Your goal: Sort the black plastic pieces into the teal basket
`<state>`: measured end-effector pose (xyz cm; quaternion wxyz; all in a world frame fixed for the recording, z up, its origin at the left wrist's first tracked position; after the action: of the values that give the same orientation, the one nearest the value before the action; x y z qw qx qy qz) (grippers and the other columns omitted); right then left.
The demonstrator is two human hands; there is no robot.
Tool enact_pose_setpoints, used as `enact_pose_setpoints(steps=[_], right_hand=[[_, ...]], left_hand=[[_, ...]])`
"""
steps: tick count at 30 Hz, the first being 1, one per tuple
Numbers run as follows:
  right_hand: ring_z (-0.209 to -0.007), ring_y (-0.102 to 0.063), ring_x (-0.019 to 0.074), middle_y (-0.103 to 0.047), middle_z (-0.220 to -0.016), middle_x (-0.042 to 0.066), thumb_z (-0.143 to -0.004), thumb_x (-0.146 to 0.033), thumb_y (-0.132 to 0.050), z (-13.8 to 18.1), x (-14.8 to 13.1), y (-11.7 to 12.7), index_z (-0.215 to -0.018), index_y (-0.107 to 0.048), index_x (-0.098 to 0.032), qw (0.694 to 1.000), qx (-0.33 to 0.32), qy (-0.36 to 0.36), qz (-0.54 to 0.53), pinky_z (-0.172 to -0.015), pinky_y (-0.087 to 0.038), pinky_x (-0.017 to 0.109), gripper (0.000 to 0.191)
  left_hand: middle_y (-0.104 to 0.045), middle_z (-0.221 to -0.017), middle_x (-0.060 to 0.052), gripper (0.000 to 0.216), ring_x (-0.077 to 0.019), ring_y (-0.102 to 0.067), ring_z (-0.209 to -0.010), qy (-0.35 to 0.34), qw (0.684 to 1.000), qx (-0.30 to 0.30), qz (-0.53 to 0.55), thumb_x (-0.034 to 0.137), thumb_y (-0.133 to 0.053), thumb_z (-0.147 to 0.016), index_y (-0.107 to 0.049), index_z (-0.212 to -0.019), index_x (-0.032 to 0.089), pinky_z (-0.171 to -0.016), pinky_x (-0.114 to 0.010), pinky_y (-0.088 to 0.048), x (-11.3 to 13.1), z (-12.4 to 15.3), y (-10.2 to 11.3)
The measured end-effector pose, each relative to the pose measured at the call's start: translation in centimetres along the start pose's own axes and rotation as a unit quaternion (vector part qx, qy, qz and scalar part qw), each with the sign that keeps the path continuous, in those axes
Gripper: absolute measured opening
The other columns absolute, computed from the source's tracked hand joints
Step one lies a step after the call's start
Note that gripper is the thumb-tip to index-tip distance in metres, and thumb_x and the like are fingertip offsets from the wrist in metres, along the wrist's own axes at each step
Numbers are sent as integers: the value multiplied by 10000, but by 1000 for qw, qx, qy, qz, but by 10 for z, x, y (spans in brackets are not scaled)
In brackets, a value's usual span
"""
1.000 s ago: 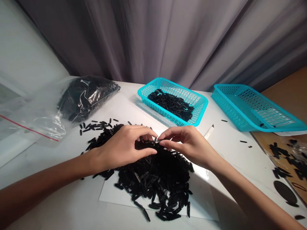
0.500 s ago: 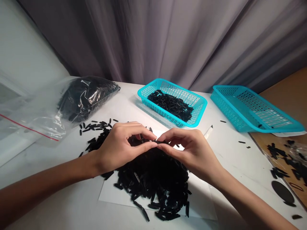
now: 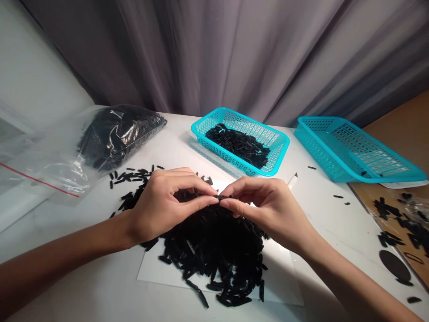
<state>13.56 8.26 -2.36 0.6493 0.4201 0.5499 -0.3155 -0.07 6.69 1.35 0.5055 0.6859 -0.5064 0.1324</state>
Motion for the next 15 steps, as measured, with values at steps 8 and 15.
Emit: enact_pose_setpoints(steps=[8, 15], right_hand=[[-678, -650, 114, -749, -790, 14, -805, -276, -798, 0, -5, 4, -847, -759, -173, 999, 10, 34, 14, -577, -508, 194, 117], [-693, -646, 106, -737, -788, 8, -801, -233, -800, 2, -8, 2, -834, -746, -170, 999, 6, 47, 8, -605, -516, 187, 90]], left_hand=[[-743, -754, -2, 48, -91, -665, -680, -52, 998, 22, 3, 143, -796, -793, -769, -832, 153, -653, -197, -534, 7, 1, 5], [-743, -775, -6, 78, -93, -671, -696, -57, 998, 13, 11, 159, -812, -778, -765, -840, 152, -673, -200, -552, 10, 0, 5]])
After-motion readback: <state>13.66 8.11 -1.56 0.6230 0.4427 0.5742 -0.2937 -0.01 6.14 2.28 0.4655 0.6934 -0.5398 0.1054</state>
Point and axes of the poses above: each hand's wrist, its own z-axis away from the middle knuckle, its own y-axis out of the back of the hand, x = y × z, the point moved 10 cm from there along -z, towards the middle knuckle
